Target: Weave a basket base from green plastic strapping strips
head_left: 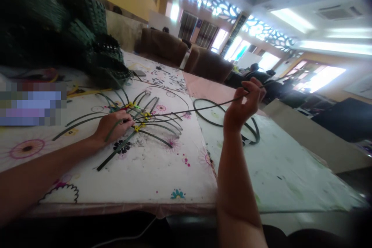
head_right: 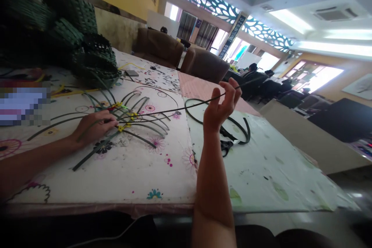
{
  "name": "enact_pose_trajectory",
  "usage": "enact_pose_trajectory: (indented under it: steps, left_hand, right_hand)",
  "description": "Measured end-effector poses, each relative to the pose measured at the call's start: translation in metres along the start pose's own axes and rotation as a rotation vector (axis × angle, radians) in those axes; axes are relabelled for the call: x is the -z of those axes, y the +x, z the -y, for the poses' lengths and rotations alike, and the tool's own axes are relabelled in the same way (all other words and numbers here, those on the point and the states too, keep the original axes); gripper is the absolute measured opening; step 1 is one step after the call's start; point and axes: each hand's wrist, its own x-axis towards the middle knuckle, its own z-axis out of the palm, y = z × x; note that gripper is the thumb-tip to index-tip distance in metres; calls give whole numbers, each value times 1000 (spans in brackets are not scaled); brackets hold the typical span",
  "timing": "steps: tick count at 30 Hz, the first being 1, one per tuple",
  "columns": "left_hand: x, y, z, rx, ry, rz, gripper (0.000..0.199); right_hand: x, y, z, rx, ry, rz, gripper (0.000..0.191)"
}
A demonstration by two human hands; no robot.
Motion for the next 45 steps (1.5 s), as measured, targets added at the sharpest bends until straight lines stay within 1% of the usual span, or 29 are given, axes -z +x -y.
enact_pose_trajectory:
  steps: [2, 5, 6, 7, 9, 11, 12, 13, 14, 16, 17, 19, 21, 22, 24, 26, 27, 29, 31, 32, 33, 34, 35, 36, 37, 38, 39, 42, 45]
  left_hand:
    - [0, 0, 0, 6, -5, 5, 27]
    - [0, 0, -2, 20, -14, -6, 25]
    - [0, 0, -2, 30, -17, -9, 24]
    - [0, 0, -3, 45, -22, -7, 23]
    - [0, 0, -5, 75, -25, 5, 23]
    - [0, -1, -6, 89, -28, 20, 23]
    - [0, -1, -7, 92, -30, 23, 24]
    - [0, -2, -7, 91, -36, 24, 24]
    - [-1, -2, -6, 87, -45, 21, 25]
    - [-2, -3, -5, 67, -71, 11, 26]
    - [-2, -3, -5, 53, -79, 7, 26]
    - [-4, -4, -4, 31, -80, 9, 28]
    - [-5, -4, -5, 28, -64, 14, 29]
    - [-5, -4, -6, 33, -54, 13, 29]
    - [-5, -5, -8, 39, -42, 21, 29]
    - [-4, -6, -10, 36, -39, 46, 31]
    - [-3, -6, -10, 34, -40, 55, 32]
    - [-3, -6, -8, 30, -60, 62, 34]
    - [-2, -6, -7, 39, -95, 56, 35]
    - [-2, -6, -6, 44, -112, 54, 35]
    - [-2, -6, -5, 47, -125, 54, 35]
    - [-2, -6, -5, 49, -132, 53, 35]
    - [-1, -5, -5, 52, -133, 54, 35]
    - [-1, -5, -5, 55, -132, 57, 35]
    - [-1, -5, -5, 61, -131, 60, 35]
    - [-1, -5, -5, 68, -132, 62, 35]
    - [-1, -4, -5, 70, -137, 60, 35]
    - [-2, -3, -4, 58, -160, 57, 34]
    - [-2, -3, -4, 68, -158, 60, 33]
  right_hand:
    - [-3, -5, -8, -4, 29, 117, 34]
    - [-18, -27, -17, -168, 38, 446, 46]
    - [-24, -35, -16, -224, 15, 544, 51]
    - [-29, -43, -12, -266, -23, 611, 55]
    - [-35, -55, 6, -298, -124, 672, 57]
    - [-39, -64, 36, -220, -147, 700, 49]
    - [-40, -68, 53, -132, -105, 740, 42]
    - [-40, -74, 72, -24, -50, 813, 33]
    - [-41, -80, 90, 93, 3, 904, 29]
    - [-42, -94, 121, 335, 116, 1068, 27]
    - [-43, -100, 134, 416, 151, 1119, 24]
    - [-42, -109, 151, 488, 135, 1221, 21]
    - [-38, -112, 161, 482, 96, 1284, 21]
    - [-35, -111, 165, 450, 78, 1313, 23]
    - [-28, -107, 171, 315, 61, 1379, 26]
    - [-20, -103, 178, 89, 123, 1471, 27]
    - [-16, -101, 181, -68, 197, 1529, 27]
    - [-12, -100, 185, -455, 421, 1630, 27]
    - [-12, -100, 185, -836, 643, 1670, 30]
    - [-14, -102, 184, -975, 719, 1670, 30]
    - [-16, -104, 181, -1066, 769, 1676, 30]
    - [-19, -106, 178, -1115, 797, 1704, 29]
    - [-22, -109, 175, -1129, 810, 1747, 27]
    - [-24, -113, 172, -1111, 816, 1791, 26]
    - [-26, -116, 169, -1058, 818, 1812, 26]
    - [-27, -120, 168, -967, 808, 1803, 25]
    - [-27, -123, 167, -847, 788, 1765, 25]
    - [-26, -129, 171, -423, 684, 1615, 31]
    - [-22, -130, 179, -39, 537, 1562, 25]
